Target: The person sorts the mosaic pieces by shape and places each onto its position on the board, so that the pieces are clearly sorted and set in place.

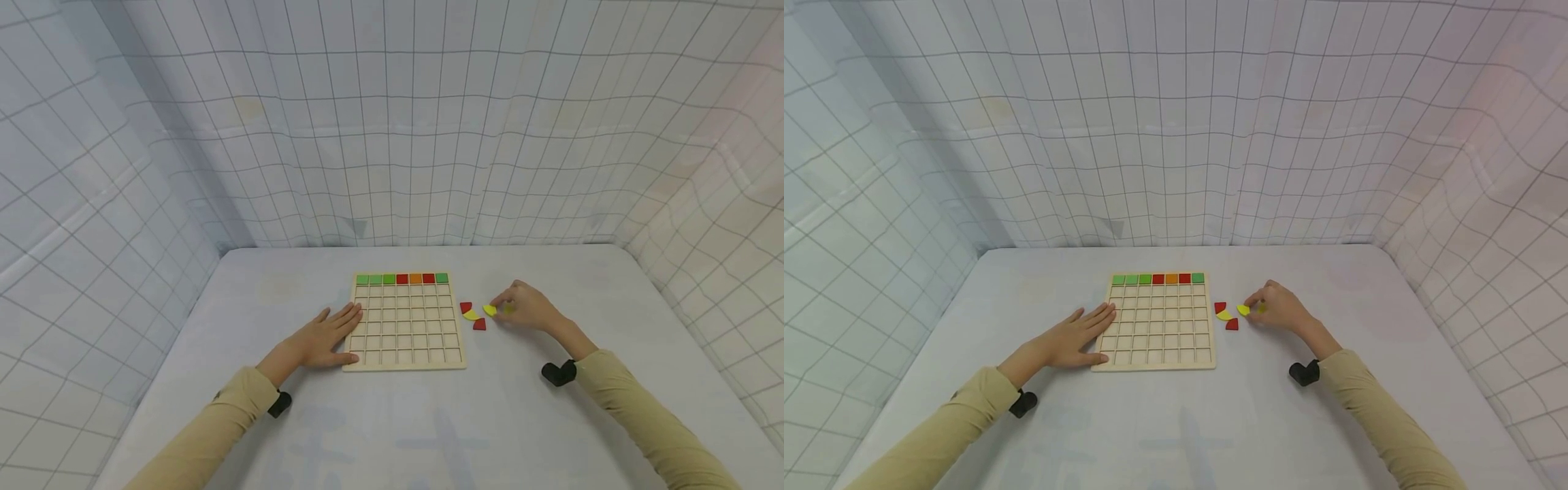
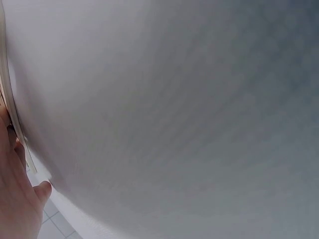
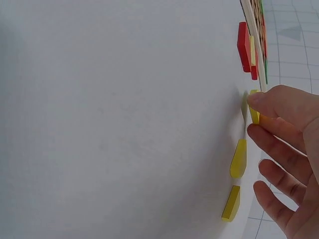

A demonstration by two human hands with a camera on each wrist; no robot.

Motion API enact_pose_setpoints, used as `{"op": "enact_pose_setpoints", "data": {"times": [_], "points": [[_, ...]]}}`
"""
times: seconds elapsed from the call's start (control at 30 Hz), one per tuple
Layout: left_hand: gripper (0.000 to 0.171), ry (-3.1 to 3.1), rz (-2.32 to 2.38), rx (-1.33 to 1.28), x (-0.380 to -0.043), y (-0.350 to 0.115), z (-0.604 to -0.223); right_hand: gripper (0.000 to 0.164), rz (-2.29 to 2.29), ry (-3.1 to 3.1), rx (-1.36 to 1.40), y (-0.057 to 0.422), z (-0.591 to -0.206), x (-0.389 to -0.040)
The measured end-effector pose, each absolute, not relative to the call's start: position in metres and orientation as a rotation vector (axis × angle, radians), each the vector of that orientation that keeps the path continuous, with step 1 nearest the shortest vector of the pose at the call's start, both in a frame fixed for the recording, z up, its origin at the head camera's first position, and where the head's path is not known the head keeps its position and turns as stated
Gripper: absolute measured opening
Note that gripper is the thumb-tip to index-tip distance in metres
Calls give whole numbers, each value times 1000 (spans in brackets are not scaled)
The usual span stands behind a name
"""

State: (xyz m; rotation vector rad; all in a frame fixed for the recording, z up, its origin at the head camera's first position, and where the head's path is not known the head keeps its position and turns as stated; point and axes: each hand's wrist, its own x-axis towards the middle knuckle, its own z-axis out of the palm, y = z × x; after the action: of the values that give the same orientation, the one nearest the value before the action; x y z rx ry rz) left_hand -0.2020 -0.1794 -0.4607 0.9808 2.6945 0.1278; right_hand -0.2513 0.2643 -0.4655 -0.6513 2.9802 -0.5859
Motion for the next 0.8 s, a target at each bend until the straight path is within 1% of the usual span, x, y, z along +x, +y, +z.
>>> {"op": "enact_pose_setpoints", "data": {"times": [0.37,0.8], "points": [[89,2697,121,986,-203,-180,-462,25,-640,3004,-568,253,-458,-254],[89,2686,114,966,-202,-180,-460,25,-679,3010,-610,236,-452,-270]]}}
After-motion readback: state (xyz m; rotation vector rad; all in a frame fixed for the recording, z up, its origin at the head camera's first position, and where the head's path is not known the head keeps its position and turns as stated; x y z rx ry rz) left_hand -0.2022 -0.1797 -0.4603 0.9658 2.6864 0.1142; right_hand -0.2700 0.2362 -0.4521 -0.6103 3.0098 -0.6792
